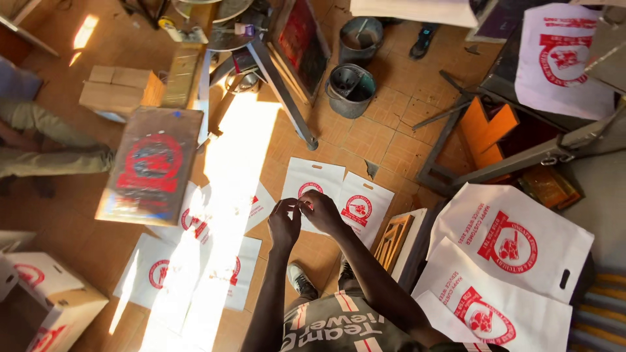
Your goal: The person repeatedly places white plastic bags onto a manual printing press, presses the lever to stamp a red logo, and then removes the printed bags. The person arranges the finished bags on the floor and later stacks them on a nearby table.
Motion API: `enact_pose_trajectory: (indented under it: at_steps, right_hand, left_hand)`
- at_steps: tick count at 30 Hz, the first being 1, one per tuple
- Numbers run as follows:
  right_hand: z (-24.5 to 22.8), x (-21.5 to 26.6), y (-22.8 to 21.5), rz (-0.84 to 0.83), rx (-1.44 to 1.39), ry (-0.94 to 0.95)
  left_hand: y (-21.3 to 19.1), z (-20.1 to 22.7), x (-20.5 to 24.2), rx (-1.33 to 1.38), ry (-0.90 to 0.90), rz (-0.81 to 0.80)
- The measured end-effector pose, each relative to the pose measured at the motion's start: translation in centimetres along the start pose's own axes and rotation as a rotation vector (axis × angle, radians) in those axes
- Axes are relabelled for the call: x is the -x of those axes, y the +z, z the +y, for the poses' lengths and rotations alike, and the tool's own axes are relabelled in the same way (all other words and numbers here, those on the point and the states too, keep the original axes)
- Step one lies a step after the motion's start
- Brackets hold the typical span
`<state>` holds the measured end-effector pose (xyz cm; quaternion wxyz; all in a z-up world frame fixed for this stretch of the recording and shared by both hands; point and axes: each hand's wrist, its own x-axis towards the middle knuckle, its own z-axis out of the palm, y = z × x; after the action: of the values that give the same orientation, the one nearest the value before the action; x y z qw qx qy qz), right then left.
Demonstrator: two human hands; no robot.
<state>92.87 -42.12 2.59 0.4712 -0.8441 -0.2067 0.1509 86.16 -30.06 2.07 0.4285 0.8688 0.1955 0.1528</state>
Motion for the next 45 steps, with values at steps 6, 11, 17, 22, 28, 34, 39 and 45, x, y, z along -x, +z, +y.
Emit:
enact_pose_trajectory:
  at_steps: [6, 11, 17, 22, 28, 34, 39, 45]
  right_hand:
    - [-0.5, 2.7, -1.3, 0.112, -0.032, 0.073]
    - [1.3, 4.7, -3.1, 0.215, -0.018, 0.065]
    - [3.9, 5.0, -6.6, 0.276, -0.024, 0.121]
    - [6.5, 4.1, -9.8, 0.269, -0.011, 0.122]
    - [9.2, 2.8, -13.3, 0.334, -0.082, 0.073]
    - [12.0, -1.7, -14.5, 0.446, 0.072, 0.082]
    - [18.2, -5.2, -10.8, 0.286, 0.097, 0.357]
    - [20.5, -7.6, -7.5, 0.173, -0.305, 0.434]
  left_hand:
    - [-0.7, -1.8, -1.0, 0.076, 0.180, -0.069]
    - [-0.5, -2.1, -0.8, 0.111, 0.203, -0.115]
    - [-0.4, -0.2, 0.4, 0.120, 0.130, -0.153]
    - [0.2, 1.3, 1.2, 0.114, -0.004, -0.165]
    - [1.8, -0.1, 1.7, 0.141, -0.256, -0.143]
    - [3.5, -6.4, 1.2, 0.280, -0.531, -0.012]
    - [2.9, -10.3, 0.8, 0.161, -0.651, 0.133]
    - [1.6, -10.5, -0.4, 0.158, -0.629, 0.215]
